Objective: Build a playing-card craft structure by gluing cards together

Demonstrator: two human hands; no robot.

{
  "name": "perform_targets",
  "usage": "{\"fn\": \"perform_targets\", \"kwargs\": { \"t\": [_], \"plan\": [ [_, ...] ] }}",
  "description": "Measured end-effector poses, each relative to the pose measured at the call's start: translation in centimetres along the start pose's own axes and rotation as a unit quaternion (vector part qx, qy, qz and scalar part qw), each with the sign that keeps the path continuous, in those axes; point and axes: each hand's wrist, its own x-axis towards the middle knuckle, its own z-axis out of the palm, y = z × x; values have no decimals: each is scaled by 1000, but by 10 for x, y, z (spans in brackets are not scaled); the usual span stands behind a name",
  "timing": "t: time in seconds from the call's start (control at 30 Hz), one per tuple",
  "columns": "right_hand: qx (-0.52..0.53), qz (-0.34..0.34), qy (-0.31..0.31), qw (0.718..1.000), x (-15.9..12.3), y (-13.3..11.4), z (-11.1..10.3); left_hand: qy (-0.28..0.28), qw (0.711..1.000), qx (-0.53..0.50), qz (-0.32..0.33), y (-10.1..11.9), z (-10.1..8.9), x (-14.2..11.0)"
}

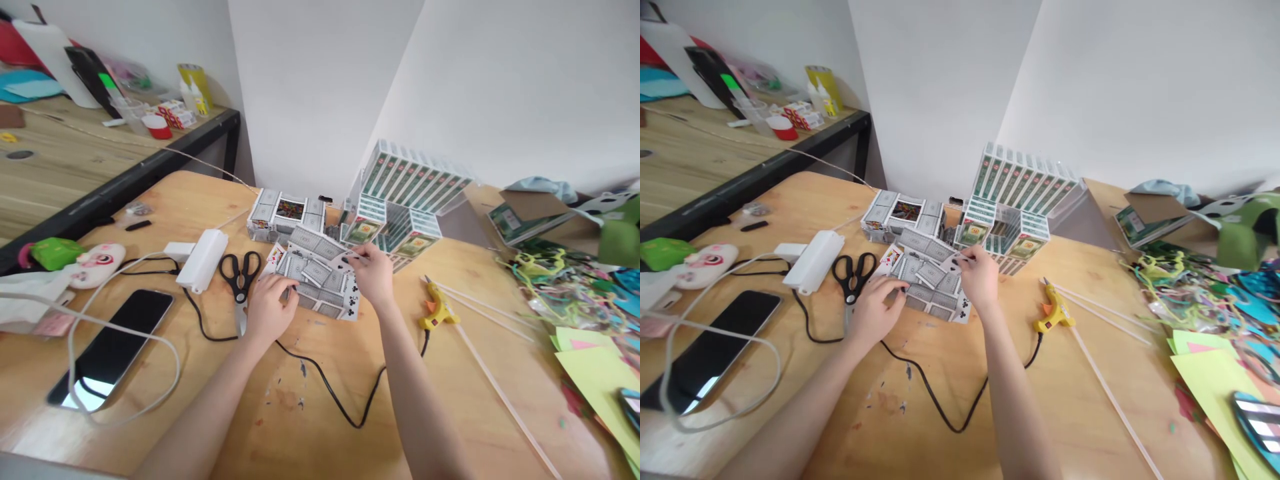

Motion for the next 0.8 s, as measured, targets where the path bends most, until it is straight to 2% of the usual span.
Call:
{"fn": "perform_targets", "kwargs": {
  "t": [0.1,0.17,0.23,0.37,0.5,0.6,0.8],
  "plan": [
    [-39,-33,65,997,2,7,-2,1,1000,-10,-4,0,0,0],
    [-77,-60,81,992,0,12,0,-1,1000,-13,-5,-1,1,1],
    [-105,-75,73,989,-2,16,2,-5,1000,-13,-6,-1,1,1],
    [-121,-61,40,990,-6,19,3,-7,1000,-11,-9,-1,1,0],
    [-150,-44,19,987,-1,18,-1,-7,1000,-16,-11,-1,1,0],
    [-178,-61,11,982,3,17,-2,-6,1000,-20,-12,-1,1,0],
    [-213,-108,46,970,2,14,-2,-3,1000,-26,-17,-2,3,0]
  ]
}}
